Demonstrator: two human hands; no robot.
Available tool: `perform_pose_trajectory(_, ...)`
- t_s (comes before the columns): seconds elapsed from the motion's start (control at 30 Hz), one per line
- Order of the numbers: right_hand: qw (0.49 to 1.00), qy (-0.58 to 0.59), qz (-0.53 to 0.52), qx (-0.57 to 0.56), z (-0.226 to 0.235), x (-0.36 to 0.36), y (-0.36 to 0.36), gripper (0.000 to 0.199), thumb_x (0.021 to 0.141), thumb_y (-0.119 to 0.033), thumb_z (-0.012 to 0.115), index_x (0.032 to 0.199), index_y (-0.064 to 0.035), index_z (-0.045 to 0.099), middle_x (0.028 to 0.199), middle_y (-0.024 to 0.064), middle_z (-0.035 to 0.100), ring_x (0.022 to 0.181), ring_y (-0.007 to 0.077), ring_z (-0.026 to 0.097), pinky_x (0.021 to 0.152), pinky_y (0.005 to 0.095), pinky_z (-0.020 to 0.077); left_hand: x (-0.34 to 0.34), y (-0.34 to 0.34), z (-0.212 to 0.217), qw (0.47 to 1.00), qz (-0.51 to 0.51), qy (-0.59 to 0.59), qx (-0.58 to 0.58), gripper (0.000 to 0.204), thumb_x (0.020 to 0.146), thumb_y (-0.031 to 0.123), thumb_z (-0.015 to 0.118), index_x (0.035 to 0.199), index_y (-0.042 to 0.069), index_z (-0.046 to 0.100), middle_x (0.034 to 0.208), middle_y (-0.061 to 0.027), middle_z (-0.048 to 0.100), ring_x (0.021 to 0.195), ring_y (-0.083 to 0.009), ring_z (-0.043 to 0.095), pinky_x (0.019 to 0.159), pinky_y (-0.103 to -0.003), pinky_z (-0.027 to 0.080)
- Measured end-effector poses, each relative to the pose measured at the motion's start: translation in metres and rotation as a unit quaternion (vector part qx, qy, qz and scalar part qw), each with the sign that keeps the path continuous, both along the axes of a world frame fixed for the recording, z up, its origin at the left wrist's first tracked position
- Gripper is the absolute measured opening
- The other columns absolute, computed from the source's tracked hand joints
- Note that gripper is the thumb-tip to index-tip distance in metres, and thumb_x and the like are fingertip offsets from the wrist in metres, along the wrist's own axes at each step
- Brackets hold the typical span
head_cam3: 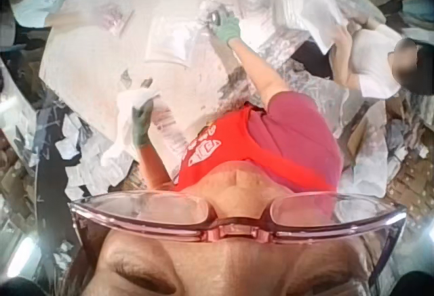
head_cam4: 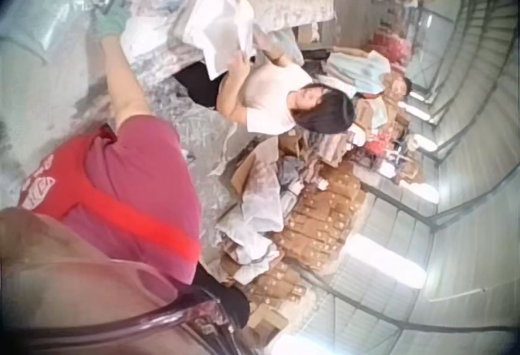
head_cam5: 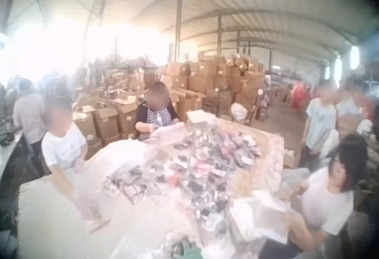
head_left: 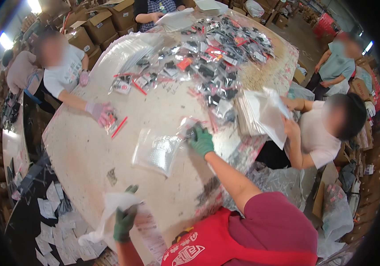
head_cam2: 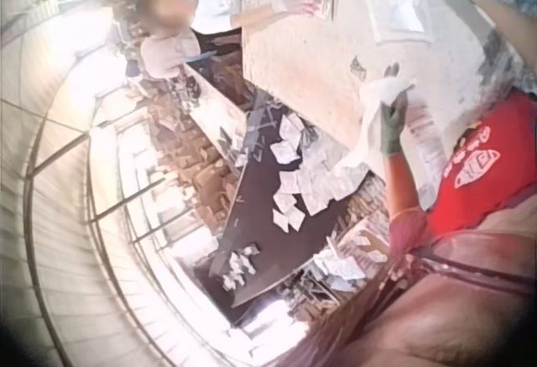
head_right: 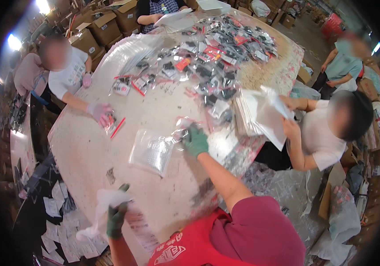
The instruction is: The person packs small black plastic parts into clear plastic bags at a table. They pick up parts, place them into bags, and then place the filled bags into white padded envelopes. The person also handles shipping labels and stacks the completed envelopes.
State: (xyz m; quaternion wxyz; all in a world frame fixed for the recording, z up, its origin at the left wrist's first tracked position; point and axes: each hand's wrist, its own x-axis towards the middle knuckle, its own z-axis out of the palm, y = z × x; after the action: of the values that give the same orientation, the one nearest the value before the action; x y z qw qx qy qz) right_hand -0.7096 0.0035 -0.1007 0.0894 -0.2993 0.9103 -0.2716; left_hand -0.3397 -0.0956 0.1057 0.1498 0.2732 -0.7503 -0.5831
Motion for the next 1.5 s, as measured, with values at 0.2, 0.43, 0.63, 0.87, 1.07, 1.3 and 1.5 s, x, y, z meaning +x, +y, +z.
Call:
perform_pose_trajectory(0.2,0.921,-0.112,0.316,-0.200,0.003,-0.075,-0.106,0.072,0.082,-0.030,0.062,0.142,-0.0081,0.030,0.140,0.0214,0.039,0.127,0.0419,0.040,0.106,0.0440,0.0348,-0.191,-0.054,-0.096,0.904,-0.103,-0.198,-0.364,0.031,0.087,0.024,0.060,0.107,0.001,0.062,0.142,-0.0154,0.044,0.136,-0.0325,0.033,0.108,-0.041,0.031)
perform_pose_trajectory(0.43,0.951,0.294,0.062,0.068,0.089,-0.351,-0.113,0.052,0.083,-0.052,0.052,0.124,-0.0199,0.056,0.127,0.0169,0.055,0.121,0.0355,0.047,0.100,0.0495,0.0380,-0.260,-0.106,-0.137,0.864,-0.122,-0.209,-0.441,0.034,0.086,0.041,0.062,0.109,0.016,0.062,0.144,-0.0126,0.042,0.134,-0.0344,0.036,0.105,-0.060,0.026)
perform_pose_trajectory(0.63,0.979,0.095,-0.005,0.180,0.035,-0.378,-0.128,0.078,0.077,-0.065,0.057,0.144,-0.0335,0.034,0.150,0.0169,0.032,0.134,0.0460,0.029,0.108,0.0525,0.0302,-0.319,-0.148,-0.147,0.825,-0.015,-0.229,-0.516,0.044,0.093,0.052,0.045,0.136,0.040,0.047,0.152,-0.0114,0.029,0.141,-0.0408,0.020,0.104,-0.069,0.013)
perform_pose_trajectory(0.87,0.981,0.128,0.043,0.143,0.024,-0.298,-0.189,0.078,0.074,-0.064,0.062,0.142,-0.0319,0.040,0.146,0.0138,0.037,0.125,0.0447,0.037,0.103,0.0522,0.0359,-0.346,-0.208,-0.160,0.852,-0.111,-0.203,-0.470,0.032,0.082,0.023,0.062,0.112,0.012,0.059,0.117,-0.0094,0.056,0.101,-0.0332,0.057,0.083,-0.048,0.042)
perform_pose_trajectory(1.07,0.980,0.148,0.100,0.092,0.027,-0.220,-0.224,0.079,0.074,-0.059,0.065,0.141,-0.0259,0.042,0.139,0.0156,0.044,0.120,0.0421,0.042,0.102,0.0498,0.0369,-0.314,-0.219,-0.179,0.850,0.024,-0.121,-0.511,0.046,0.077,0.009,0.057,0.123,0.011,0.055,0.119,-0.0083,0.059,0.097,-0.0258,0.057,0.086,-0.045,0.041)
perform_pose_trajectory(1.3,0.966,0.129,0.207,0.082,0.039,-0.108,-0.266,0.076,0.068,-0.054,0.071,0.135,-0.0261,0.048,0.136,0.0176,0.045,0.112,0.0386,0.047,0.092,0.0487,0.0448,-0.202,-0.234,-0.190,0.916,0.224,-0.097,-0.318,0.067,0.085,0.026,0.064,0.133,-0.012,0.036,0.129,-0.0314,0.042,0.117,-0.0429,0.044,0.102,-0.049,0.032)
perform_pose_trajectory(1.5,0.958,0.144,0.242,0.060,0.034,-0.025,-0.306,0.069,0.068,-0.051,0.071,0.129,-0.0240,0.055,0.134,0.0165,0.047,0.111,0.0376,0.048,0.091,0.0490,0.0443,-0.105,-0.273,-0.210,0.871,0.442,-0.162,-0.139,0.082,0.085,0.026,0.068,0.139,-0.015,0.021,0.127,-0.0314,0.045,0.120,-0.0380,0.046,0.097,-0.040,0.041)
